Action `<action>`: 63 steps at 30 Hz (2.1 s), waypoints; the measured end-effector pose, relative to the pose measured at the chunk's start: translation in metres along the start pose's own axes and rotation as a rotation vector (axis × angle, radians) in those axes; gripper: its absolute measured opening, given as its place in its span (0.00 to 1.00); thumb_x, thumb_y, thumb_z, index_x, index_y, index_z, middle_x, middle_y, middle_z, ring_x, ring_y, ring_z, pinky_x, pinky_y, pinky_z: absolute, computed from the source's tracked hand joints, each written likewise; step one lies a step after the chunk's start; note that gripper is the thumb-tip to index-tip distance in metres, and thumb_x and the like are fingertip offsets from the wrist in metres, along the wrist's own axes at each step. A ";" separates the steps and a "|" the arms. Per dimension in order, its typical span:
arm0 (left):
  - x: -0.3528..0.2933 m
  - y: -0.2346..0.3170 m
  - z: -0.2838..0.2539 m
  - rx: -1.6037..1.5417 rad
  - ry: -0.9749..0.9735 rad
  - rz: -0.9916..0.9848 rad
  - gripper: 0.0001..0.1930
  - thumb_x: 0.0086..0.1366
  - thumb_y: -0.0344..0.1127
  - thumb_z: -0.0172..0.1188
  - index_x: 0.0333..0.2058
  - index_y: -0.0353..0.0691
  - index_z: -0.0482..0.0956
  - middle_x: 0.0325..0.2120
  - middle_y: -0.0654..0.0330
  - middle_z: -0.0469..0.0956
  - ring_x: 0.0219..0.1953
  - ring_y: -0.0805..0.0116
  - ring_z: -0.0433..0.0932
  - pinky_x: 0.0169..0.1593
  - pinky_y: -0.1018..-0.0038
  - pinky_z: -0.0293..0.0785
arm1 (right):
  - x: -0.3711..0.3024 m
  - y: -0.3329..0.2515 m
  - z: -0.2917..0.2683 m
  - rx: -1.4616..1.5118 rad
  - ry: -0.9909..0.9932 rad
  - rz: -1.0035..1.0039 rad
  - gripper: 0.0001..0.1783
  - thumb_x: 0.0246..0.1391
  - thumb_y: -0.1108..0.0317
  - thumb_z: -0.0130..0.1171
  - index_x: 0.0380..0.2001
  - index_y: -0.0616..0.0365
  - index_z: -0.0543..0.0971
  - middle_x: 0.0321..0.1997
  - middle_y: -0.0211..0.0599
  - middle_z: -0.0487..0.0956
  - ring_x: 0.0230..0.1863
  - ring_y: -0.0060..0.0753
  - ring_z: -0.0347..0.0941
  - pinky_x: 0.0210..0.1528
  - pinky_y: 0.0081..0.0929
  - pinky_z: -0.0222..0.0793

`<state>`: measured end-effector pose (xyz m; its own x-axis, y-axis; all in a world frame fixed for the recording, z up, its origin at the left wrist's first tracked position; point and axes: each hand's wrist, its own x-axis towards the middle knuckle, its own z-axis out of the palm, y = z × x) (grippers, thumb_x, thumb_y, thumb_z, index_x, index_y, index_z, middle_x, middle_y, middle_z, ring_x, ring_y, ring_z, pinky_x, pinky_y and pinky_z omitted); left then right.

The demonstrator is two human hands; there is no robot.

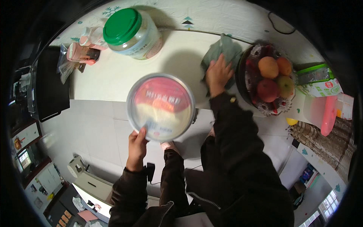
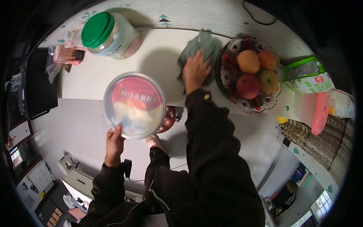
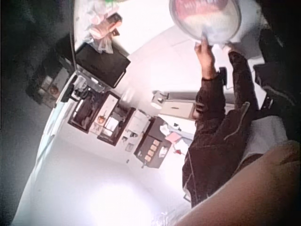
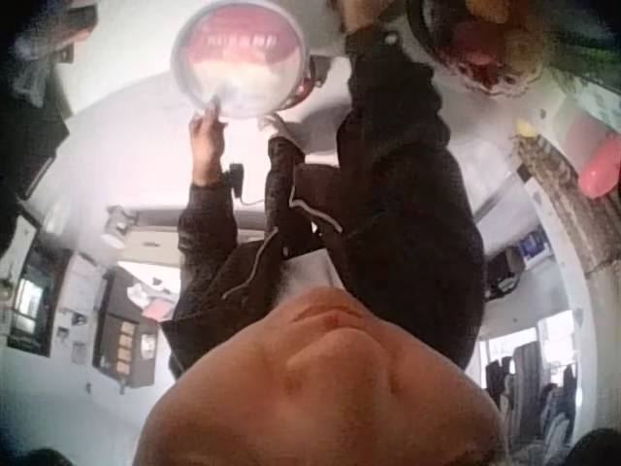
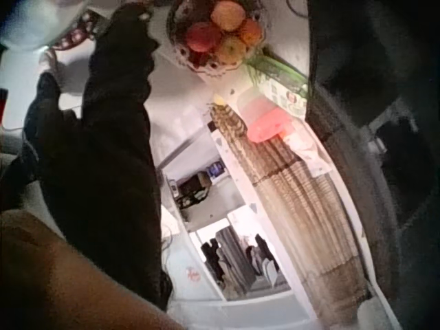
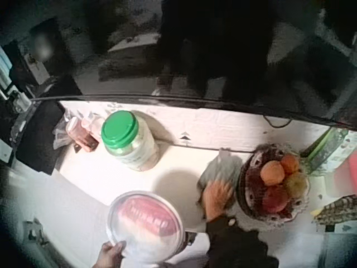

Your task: The person wipes a countertop with a cloth, moving aside a fruit bowl, a round container, a jar, and several small jars. They then wipe under a pink basin and a gray tray, placing each item back after cleaning the area beneath.

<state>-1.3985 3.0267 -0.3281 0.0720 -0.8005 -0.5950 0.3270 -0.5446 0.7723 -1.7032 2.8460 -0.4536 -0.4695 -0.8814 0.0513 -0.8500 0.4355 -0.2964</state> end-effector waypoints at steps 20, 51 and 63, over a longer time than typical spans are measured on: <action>0.155 -0.019 0.199 0.029 -0.084 -0.225 0.42 0.61 0.68 0.41 0.53 0.28 0.60 0.49 0.47 0.67 0.50 0.54 0.72 0.51 0.61 0.71 | -0.150 0.103 -0.036 0.147 -0.253 -0.284 0.22 0.54 0.64 0.51 0.54 0.49 0.71 0.48 0.32 0.76 0.66 0.44 0.55 0.61 0.51 0.46; 0.117 -0.065 0.322 -0.160 -0.508 -0.225 0.32 0.69 0.58 0.32 0.59 0.38 0.62 0.54 0.54 0.69 0.56 0.57 0.68 0.59 0.62 0.63 | -0.031 0.287 -0.164 1.662 -0.156 0.765 0.19 0.60 0.70 0.44 0.55 0.58 0.69 0.51 0.38 0.74 0.49 0.30 0.71 0.45 0.26 0.70; 0.006 -0.072 0.110 -0.228 -0.276 -0.293 0.33 0.68 0.58 0.31 0.59 0.36 0.61 0.53 0.48 0.70 0.54 0.55 0.69 0.56 0.61 0.67 | -0.179 0.197 -0.148 1.588 -0.430 0.715 0.24 0.59 0.75 0.43 0.59 0.58 0.66 0.59 0.37 0.68 0.58 0.28 0.64 0.60 0.26 0.59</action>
<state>-1.5250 3.0333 -0.3631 -0.2982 -0.6744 -0.6754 0.4976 -0.7137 0.4929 -1.8217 3.1163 -0.3796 -0.2971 -0.7135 -0.6345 0.6110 0.3686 -0.7006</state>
